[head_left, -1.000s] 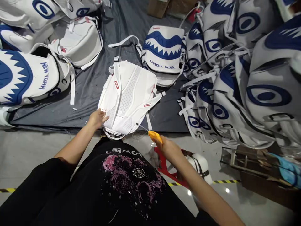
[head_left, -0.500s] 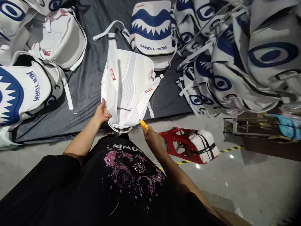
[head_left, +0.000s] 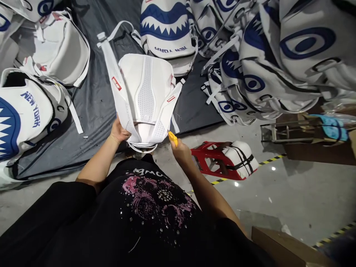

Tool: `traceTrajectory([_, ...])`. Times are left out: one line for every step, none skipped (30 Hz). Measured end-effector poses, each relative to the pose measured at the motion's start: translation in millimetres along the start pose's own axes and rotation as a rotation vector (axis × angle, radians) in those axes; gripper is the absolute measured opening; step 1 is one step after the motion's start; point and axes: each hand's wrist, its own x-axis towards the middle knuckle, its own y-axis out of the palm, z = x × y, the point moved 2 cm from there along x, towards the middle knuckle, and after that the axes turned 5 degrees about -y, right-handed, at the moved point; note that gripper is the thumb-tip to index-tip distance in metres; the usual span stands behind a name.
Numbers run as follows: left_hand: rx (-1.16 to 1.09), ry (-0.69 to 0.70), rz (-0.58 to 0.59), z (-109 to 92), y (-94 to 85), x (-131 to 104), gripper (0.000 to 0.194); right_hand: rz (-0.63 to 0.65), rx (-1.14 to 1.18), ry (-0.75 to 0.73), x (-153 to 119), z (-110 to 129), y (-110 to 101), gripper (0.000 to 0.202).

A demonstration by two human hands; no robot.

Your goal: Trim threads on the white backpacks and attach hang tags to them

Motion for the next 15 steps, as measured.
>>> traceTrajectory([0.007, 0.015, 0.009, -1, -0.6, -4, 0.069, -0.005, 0.019, 0.002, -6, -3, 0, 0.043])
traceTrajectory([0.019, 0.029, 0.018, -2, -0.9, -8, 0.070, -0.005, 0.040, -0.002, -12, -6, 0, 0.042])
traceTrajectory([0.037, 0.038, 0.026, -2, -0.9, -10, 0.070, 0.004, 0.065, -0.010, -18, -6, 2, 0.041])
traceTrajectory([0.060, 0.045, 0.032, -2, -0.5, -11, 0.071, 0.016, 0.088, -0.018, -22, -6, 4, 0.040])
traceTrajectory([0.085, 0.051, 0.037, -2, 0.4, -11, 0.074, 0.029, 0.107, -0.020, -25, -5, 6, 0.039])
traceTrajectory([0.113, 0.056, 0.042, -1, 1.7, -10, 0.077, 0.038, 0.120, -0.018, -26, -3, 8, 0.039])
traceTrajectory([0.140, 0.059, 0.046, 0, 3.1, -8, 0.079, 0.043, 0.132, -0.012, -26, -2, 10, 0.039])
traceTrajectory([0.165, 0.060, 0.049, 1, 4.7, -6, 0.080, 0.036, 0.146, -0.004, -26, -1, 11, 0.040])
traceTrajectory([0.185, 0.058, 0.054, 1, 6.1, -4, 0.081, 0.022, 0.164, 0.009, -26, 0, 11, 0.041])
traceTrajectory([0.198, 0.053, 0.062, 2, 7.3, -2, 0.082, 0.010, 0.185, 0.021, -25, 0, 11, 0.041])
traceTrajectory([0.205, 0.045, 0.072, 3, 8.3, -1, 0.083, 0.006, 0.208, 0.033, -24, 0, 12, 0.042])
traceTrajectory([0.205, 0.037, 0.086, 4, 8.9, 0, 0.083, 0.008, 0.226, 0.044, -24, -1, 12, 0.042])
traceTrajectory([0.200, 0.029, 0.097, 4, 9.2, 1, 0.083, 0.015, 0.237, 0.051, -25, -2, 13, 0.042])
traceTrajectory([0.191, 0.025, 0.102, 4, 9.1, 2, 0.081, 0.025, 0.240, 0.058, -28, -3, 14, 0.041])
traceTrajectory([0.180, 0.023, 0.106, 4, 8.8, 2, 0.080, 0.029, 0.238, 0.064, -33, -6, 15, 0.041])
